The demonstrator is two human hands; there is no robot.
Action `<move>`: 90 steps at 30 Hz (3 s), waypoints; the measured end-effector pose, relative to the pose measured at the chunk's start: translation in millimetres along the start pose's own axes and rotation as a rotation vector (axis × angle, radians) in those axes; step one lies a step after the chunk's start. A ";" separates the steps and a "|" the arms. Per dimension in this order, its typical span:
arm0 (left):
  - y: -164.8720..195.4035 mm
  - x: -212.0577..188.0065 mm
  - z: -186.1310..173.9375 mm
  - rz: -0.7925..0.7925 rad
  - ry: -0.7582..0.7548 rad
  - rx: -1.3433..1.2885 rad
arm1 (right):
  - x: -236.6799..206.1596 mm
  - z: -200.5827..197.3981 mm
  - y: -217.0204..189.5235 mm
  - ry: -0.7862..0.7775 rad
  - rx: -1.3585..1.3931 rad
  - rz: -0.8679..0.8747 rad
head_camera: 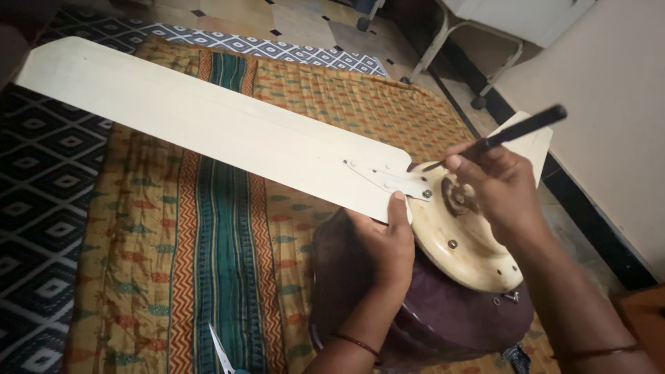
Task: The person works on a ceiling fan motor lying on a bed, holding a blade against the motor housing and using a screwdriver to drive screws that fasten the blade bracket to the housing. They steady the motor with one hand while tightening fasteners on the blade mounts throughout the clip.
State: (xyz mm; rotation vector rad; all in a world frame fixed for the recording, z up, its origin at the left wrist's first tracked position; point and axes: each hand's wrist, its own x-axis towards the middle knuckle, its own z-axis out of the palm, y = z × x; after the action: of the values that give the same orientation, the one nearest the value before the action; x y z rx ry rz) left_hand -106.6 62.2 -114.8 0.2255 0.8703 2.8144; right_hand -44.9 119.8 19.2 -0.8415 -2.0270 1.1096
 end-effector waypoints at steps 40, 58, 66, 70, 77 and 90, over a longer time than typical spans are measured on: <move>16.7 3.9 -10.1 -0.020 -0.006 0.141 | -5.1 11.6 57.0 -0.015 0.084 -0.216; 15.0 9.5 -12.1 -0.024 -0.022 0.183 | -6.3 21.2 37.0 -0.032 0.063 -0.142; 15.7 10.6 -13.5 -0.024 -0.044 0.130 | -2.3 23.4 42.9 -0.056 0.154 -0.108; 16.4 11.0 -14.4 -0.008 -0.039 0.166 | 1.4 24.4 47.2 -0.071 0.143 -0.138; 15.7 11.0 -14.3 -0.036 -0.043 0.151 | 0.5 25.9 42.2 -0.111 0.197 -0.183; 13.6 11.9 -12.5 -0.023 -0.028 0.129 | -0.8 23.3 36.5 -0.151 0.063 -0.189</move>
State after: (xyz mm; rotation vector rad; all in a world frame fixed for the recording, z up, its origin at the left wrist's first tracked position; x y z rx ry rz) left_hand -122.4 47.0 -116.1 0.2710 1.0419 2.7298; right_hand -55.0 124.5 -22.6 -0.5354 -2.1329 1.1520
